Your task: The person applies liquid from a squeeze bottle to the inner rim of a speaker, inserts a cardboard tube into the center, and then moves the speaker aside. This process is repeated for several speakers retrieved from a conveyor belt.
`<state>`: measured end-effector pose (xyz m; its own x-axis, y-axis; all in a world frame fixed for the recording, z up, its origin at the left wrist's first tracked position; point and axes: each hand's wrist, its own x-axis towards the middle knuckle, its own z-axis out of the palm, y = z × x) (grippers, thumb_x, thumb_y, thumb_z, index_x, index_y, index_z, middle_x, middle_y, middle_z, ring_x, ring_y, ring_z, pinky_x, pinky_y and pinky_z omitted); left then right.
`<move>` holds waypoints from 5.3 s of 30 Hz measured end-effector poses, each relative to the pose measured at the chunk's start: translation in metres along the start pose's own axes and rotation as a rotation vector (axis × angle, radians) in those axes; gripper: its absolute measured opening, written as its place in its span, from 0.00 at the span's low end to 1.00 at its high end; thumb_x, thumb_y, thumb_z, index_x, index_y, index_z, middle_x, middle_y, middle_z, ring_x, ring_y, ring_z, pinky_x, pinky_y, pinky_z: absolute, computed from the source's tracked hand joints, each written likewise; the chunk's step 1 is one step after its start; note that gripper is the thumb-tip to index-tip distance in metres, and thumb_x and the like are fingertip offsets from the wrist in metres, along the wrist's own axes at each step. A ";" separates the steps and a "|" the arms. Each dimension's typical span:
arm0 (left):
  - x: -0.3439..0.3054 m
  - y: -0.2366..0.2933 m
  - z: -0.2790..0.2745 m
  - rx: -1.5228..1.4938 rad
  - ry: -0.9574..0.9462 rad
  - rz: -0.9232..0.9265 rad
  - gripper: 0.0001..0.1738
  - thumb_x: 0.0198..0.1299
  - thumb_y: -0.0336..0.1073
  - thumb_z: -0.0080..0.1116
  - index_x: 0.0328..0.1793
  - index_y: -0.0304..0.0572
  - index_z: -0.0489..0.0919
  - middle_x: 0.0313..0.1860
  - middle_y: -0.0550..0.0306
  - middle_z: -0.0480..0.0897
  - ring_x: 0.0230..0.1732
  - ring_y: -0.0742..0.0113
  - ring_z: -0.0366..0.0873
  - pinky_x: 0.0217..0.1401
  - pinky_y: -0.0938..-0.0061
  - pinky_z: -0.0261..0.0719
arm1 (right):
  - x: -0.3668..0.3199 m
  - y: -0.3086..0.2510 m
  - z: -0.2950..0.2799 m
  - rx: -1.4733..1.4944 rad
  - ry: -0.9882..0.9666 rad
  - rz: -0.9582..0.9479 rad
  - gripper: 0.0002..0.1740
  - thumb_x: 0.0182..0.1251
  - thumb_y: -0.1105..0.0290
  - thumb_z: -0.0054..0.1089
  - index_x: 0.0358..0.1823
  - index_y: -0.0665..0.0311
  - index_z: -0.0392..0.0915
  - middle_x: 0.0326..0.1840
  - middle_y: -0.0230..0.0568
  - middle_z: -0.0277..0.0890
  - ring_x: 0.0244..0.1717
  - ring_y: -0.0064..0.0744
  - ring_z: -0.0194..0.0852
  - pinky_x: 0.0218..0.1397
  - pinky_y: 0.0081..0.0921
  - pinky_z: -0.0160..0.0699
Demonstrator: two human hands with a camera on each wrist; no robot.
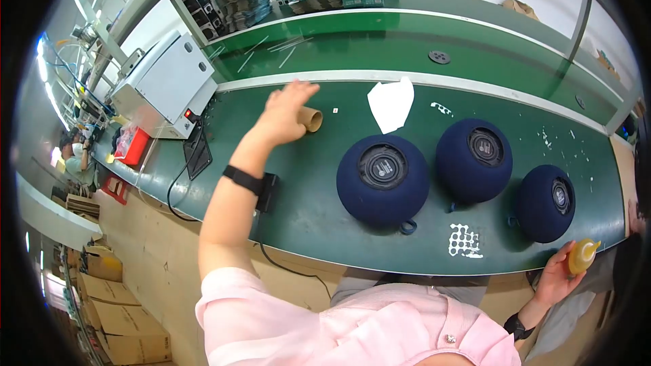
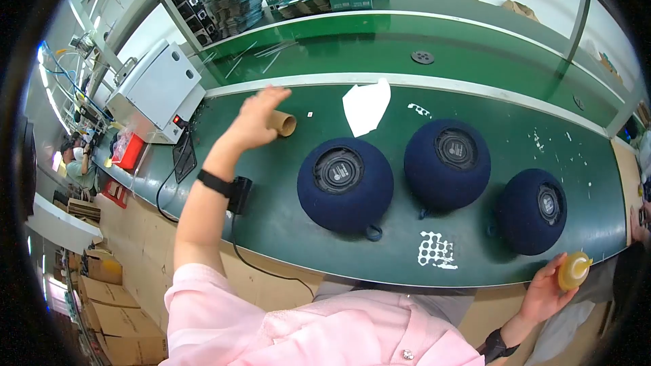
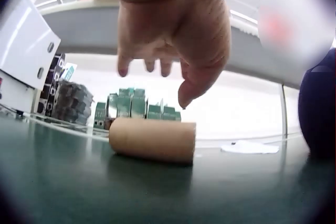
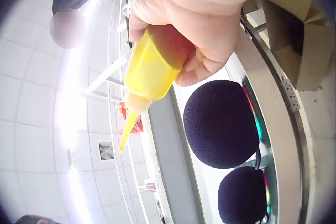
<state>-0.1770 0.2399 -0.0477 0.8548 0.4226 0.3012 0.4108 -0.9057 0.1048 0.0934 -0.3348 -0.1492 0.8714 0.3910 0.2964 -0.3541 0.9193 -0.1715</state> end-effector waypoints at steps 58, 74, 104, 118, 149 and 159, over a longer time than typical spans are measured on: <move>-0.028 0.161 -0.040 -0.930 0.284 -0.034 0.56 0.30 0.35 0.80 0.64 0.36 0.54 0.41 0.52 0.80 0.42 0.66 0.80 0.47 0.75 0.76 | -0.010 -0.012 -0.009 -0.040 0.070 -0.053 0.38 0.58 0.73 0.55 0.69 0.65 0.47 0.71 0.55 0.45 0.69 0.50 0.49 0.66 0.46 0.58; -0.001 0.172 -0.089 -1.371 0.456 0.025 0.45 0.42 0.26 0.68 0.67 0.39 0.56 0.57 0.40 0.71 0.57 0.54 0.71 0.61 0.62 0.69 | -0.004 0.000 0.007 -0.001 0.097 -0.028 0.38 0.57 0.69 0.59 0.67 0.66 0.51 0.68 0.56 0.51 0.66 0.50 0.54 0.60 0.43 0.67; 0.092 0.253 -0.030 -0.876 -0.226 0.227 0.37 0.37 0.27 0.71 0.55 0.37 0.63 0.42 0.52 0.81 0.46 0.67 0.78 0.53 0.74 0.74 | -0.006 0.015 0.014 0.048 0.088 -0.053 0.31 0.63 0.58 0.54 0.65 0.60 0.58 0.67 0.53 0.54 0.65 0.47 0.58 0.56 0.40 0.69; 0.024 0.114 -0.106 -1.352 0.523 -0.021 0.25 0.56 0.27 0.55 0.61 0.35 0.64 0.58 0.44 0.71 0.58 0.57 0.71 0.61 0.65 0.69 | -0.003 0.014 0.016 0.051 0.098 -0.029 0.29 0.65 0.57 0.52 0.65 0.60 0.58 0.65 0.50 0.58 0.65 0.48 0.58 0.57 0.39 0.70; 0.106 0.248 -0.041 -0.926 -0.311 0.388 0.35 0.35 0.23 0.73 0.53 0.39 0.68 0.47 0.60 0.75 0.51 0.72 0.74 0.55 0.76 0.74 | -0.003 0.010 0.019 0.014 0.145 0.002 0.32 0.64 0.59 0.54 0.66 0.62 0.55 0.66 0.55 0.54 0.64 0.48 0.58 0.58 0.40 0.69; 0.101 0.241 -0.038 -0.932 -0.332 0.398 0.35 0.35 0.23 0.73 0.53 0.40 0.68 0.46 0.62 0.75 0.49 0.74 0.74 0.52 0.78 0.74 | -0.003 0.010 0.018 0.015 0.141 -0.004 0.32 0.63 0.60 0.55 0.66 0.62 0.55 0.66 0.54 0.54 0.66 0.47 0.56 0.58 0.40 0.69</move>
<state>-0.0035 0.0626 0.0438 0.9755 -0.0491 0.2146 -0.2017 -0.5896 0.7821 0.0807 -0.3259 -0.1346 0.9116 0.3778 0.1624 -0.3543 0.9220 -0.1560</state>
